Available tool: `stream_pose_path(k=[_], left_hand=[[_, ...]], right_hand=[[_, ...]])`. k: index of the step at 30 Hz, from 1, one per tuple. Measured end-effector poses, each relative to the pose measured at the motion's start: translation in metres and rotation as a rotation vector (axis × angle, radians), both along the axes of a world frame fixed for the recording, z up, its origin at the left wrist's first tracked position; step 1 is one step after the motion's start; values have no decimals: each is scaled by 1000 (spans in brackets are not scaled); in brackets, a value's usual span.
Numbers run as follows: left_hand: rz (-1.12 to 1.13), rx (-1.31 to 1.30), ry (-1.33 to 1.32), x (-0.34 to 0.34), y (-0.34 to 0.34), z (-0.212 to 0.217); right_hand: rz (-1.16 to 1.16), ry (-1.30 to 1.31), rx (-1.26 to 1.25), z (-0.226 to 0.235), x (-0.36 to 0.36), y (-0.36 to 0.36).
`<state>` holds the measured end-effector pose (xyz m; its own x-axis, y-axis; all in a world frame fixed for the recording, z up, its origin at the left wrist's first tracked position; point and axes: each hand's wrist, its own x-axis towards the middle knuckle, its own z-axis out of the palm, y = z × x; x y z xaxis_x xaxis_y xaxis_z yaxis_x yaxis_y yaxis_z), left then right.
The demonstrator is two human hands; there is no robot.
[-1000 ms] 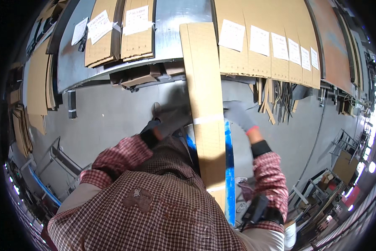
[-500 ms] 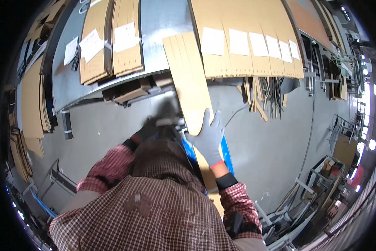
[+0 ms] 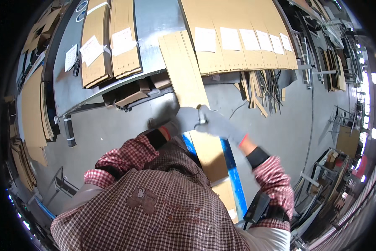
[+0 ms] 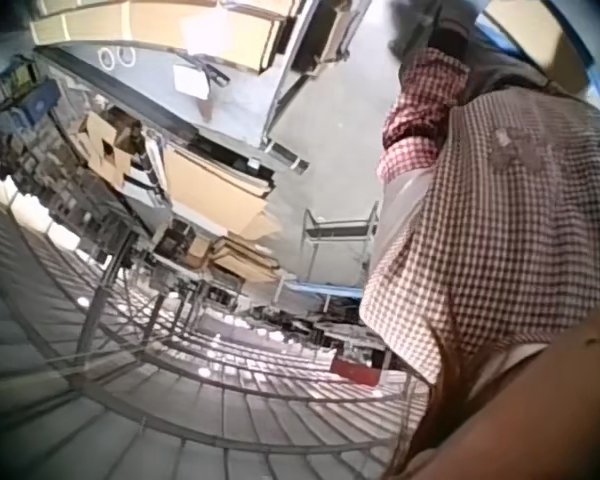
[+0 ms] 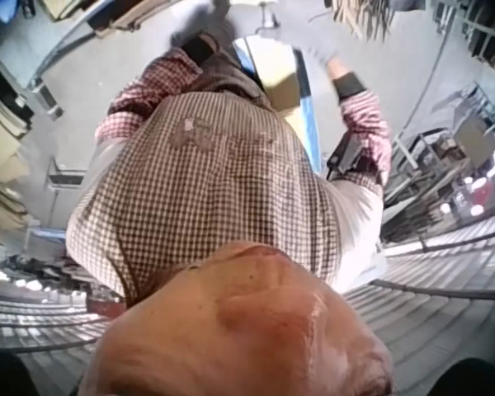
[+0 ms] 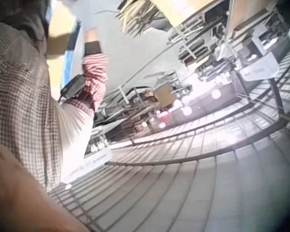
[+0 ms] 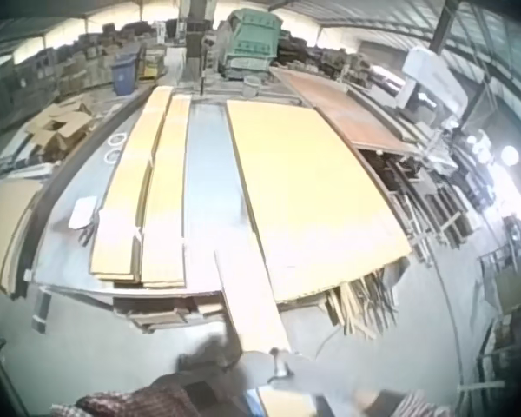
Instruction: Folding cardboard sheets and applying labels and tape to prepare product packaging.
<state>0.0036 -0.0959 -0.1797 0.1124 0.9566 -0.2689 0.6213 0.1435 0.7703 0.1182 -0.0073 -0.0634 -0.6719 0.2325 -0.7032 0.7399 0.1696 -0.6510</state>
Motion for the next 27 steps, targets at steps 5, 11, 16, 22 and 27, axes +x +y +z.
stream_pose_path(k=[5, 11, 16, 22, 27], left_hand=[[89, 66, 45, 7, -7, 11], [28, 213, 404, 35, 8, -8], [148, -141, -803, -78, 58, 16], [492, -50, -1342, -210, 34, 56], [578, -112, -694, -181, 14, 53]], right_hand=[[626, 113, 493, -62, 13, 87], [860, -284, 762, -142, 37, 121], [348, -149, 819, -164, 73, 145], [158, 116, 475, -122, 33, 90], [148, 155, 534, -98, -2, 89]])
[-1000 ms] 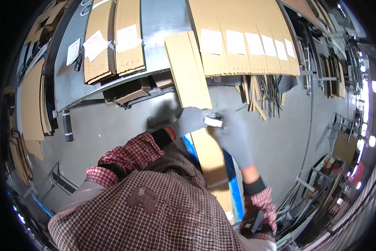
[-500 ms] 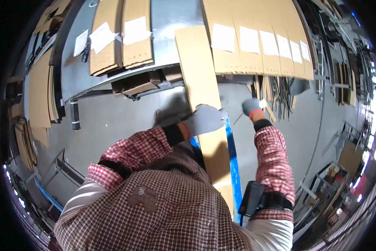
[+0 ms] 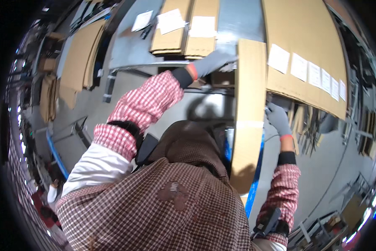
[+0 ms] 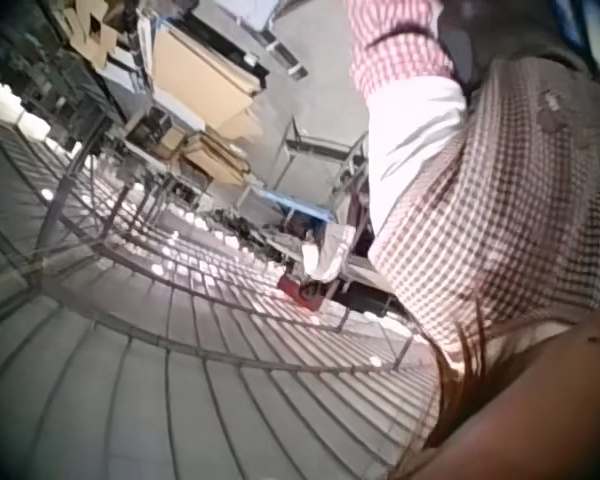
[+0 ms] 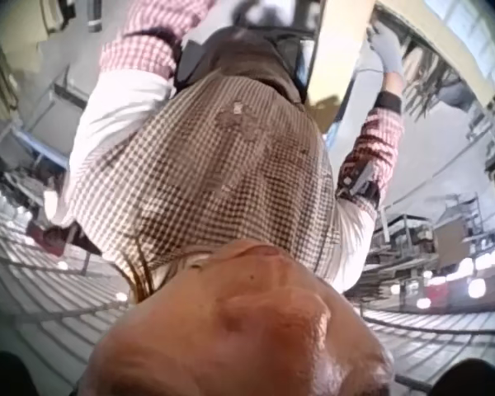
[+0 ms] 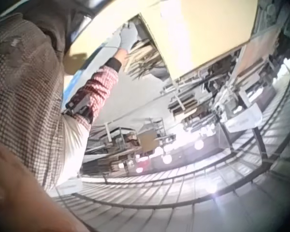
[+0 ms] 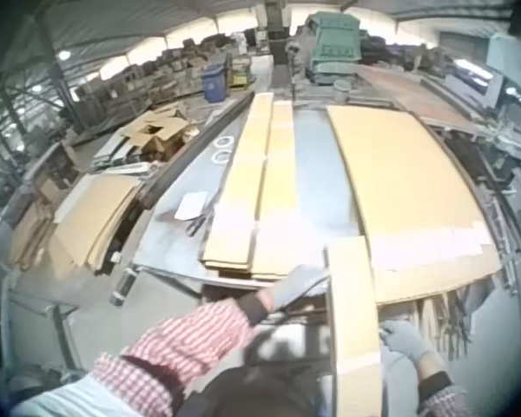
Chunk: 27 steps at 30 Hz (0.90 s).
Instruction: Folding cardboard sheets and applying labels and tape to prepare product packaging.
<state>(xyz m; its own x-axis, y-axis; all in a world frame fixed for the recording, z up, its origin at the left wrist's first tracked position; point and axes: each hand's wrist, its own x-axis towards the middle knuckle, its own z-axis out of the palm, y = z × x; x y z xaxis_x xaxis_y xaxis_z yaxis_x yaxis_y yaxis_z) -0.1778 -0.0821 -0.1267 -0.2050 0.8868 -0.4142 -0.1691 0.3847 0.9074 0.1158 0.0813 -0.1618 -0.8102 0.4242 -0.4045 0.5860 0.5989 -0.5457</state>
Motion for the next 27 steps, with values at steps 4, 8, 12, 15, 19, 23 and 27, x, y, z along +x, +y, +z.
stream_pose_path(k=[4, 8, 12, 15, 19, 23, 27], left_hand=[[272, 73, 351, 114, -25, -99], [44, 137, 362, 206, -80, -41], [-60, 283, 421, 207, -79, -63], [-210, -116, 354, 194, -75, -31], [59, -148, 293, 167, -100, -48], [-1, 41, -39, 165, -114, 68], [-25, 37, 8, 169, -118, 53]], right_hand=[[89, 306, 141, -11, -17, -14], [484, 81, -288, 5, 44, -10], [403, -136, 462, 30, 38, -36], [529, -395, 380, 2, 38, -34], [307, -56, 244, 67, 33, -16], [603, 219, -474, 164, -9, -89], [474, -33, -548, 146, -12, -89]])
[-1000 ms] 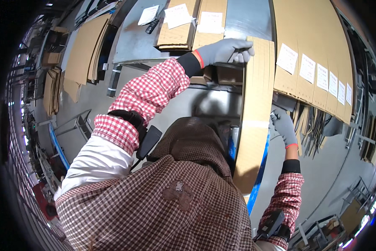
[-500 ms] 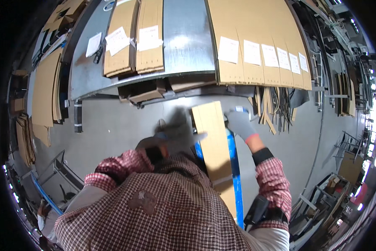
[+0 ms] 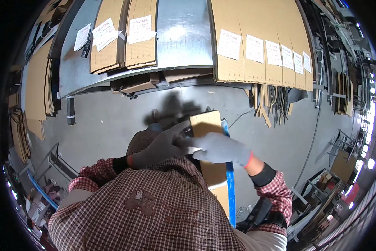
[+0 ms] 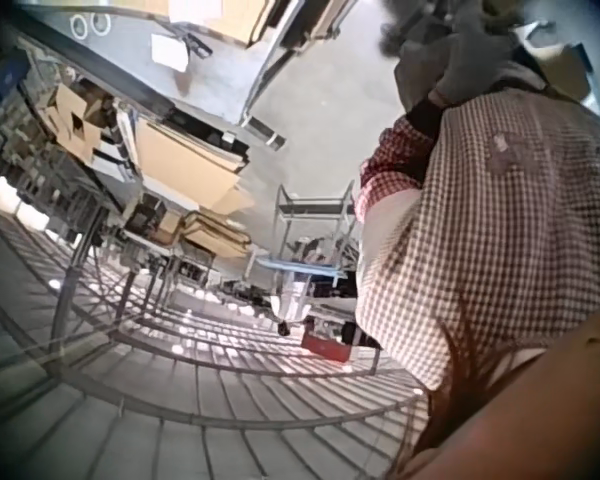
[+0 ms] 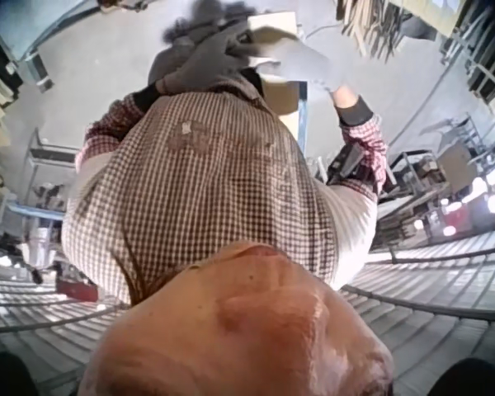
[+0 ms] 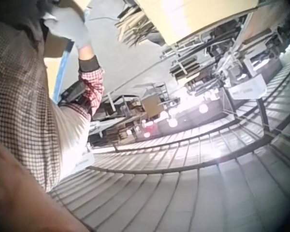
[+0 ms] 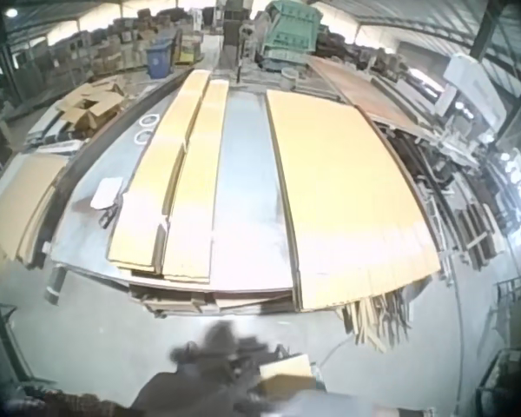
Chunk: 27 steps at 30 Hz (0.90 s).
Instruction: Folding cardboard sheets and applying labels and tape to prepare product packaging.
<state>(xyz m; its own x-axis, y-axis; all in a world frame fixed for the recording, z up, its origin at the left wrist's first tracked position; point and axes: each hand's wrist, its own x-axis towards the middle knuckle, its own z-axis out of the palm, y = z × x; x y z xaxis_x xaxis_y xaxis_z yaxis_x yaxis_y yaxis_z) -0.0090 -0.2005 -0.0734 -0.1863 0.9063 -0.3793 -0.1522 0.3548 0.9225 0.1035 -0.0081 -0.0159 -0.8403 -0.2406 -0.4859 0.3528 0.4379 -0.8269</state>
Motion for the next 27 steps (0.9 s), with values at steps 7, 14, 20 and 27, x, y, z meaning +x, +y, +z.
stream_pose_path(k=[7, 14, 20, 27], left_hand=[[-29, -92, 374, 31, 19, -217], [-572, 431, 1009, 28, 35, -309], [-140, 304, 190, -13, 73, -197], [-219, -202, -116, -40, -12, -172]], right_hand=[[-176, -39, 373, -170, 39, 96], [-491, -39, -69, -235, 42, 76], [-858, -40, 739, -100, 23, -19], [-772, -45, 1134, -118, 34, -61]])
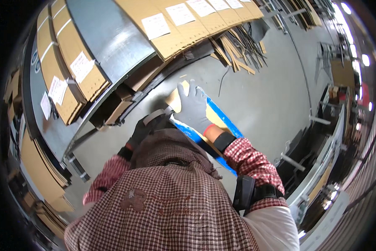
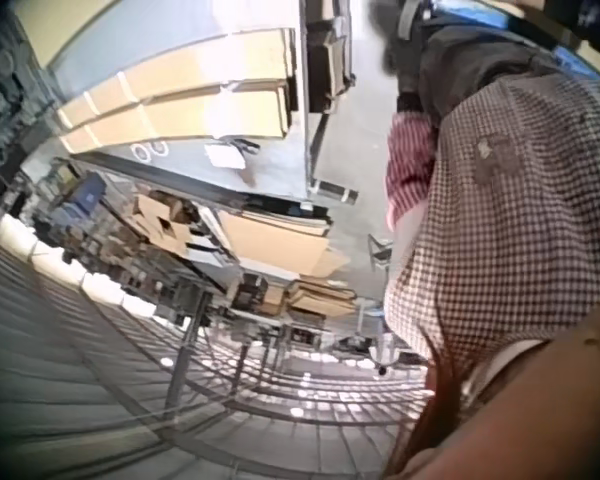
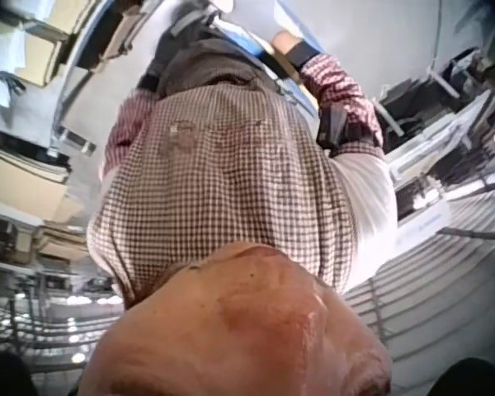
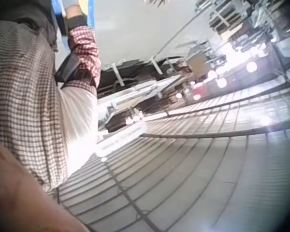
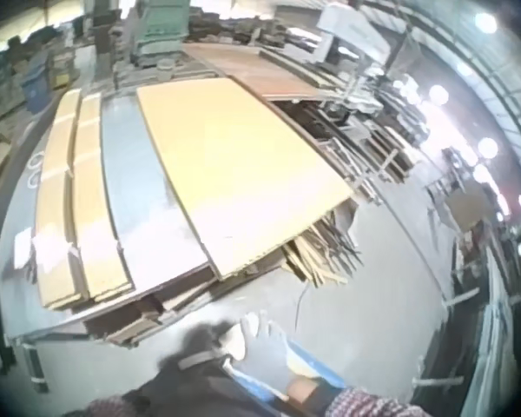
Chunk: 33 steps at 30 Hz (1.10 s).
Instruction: Folding cardboard sheets and applying labels and tape to prepare product packaging.
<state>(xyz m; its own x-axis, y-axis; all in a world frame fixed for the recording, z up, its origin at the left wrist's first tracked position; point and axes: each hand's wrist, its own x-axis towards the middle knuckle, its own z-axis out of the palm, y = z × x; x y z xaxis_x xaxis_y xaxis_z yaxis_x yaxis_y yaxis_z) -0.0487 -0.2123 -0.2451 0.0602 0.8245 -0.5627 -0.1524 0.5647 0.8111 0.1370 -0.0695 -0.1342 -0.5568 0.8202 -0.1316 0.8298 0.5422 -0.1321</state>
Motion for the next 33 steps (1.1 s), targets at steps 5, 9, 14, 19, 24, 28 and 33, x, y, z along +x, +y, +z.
stream_pose_path(k=[5, 9, 14, 19, 24, 28, 33], left_hand=[[-77, 299, -125, 46, 83, 77], [393, 588, 309, 95, 122, 43], [-236, 269, 818, 93, 130, 92], [64, 554, 839, 106, 117, 27], [31, 522, 1021, 113, 117, 73], [-107, 592, 1043, 120, 119, 88], [136, 412, 703, 66, 115, 73]], right_hand=[[22, 190, 45, -5, 4, -4], [-11, 833, -564, 10, 22, 23], [213, 285, -380, 96, 33, 74], [576, 27, -566, 71, -9, 98], [792, -135, -620, 1, 9, 172], [767, -739, -206, -70, 52, 227], [2, -218, -620, -11, 86, 225]])
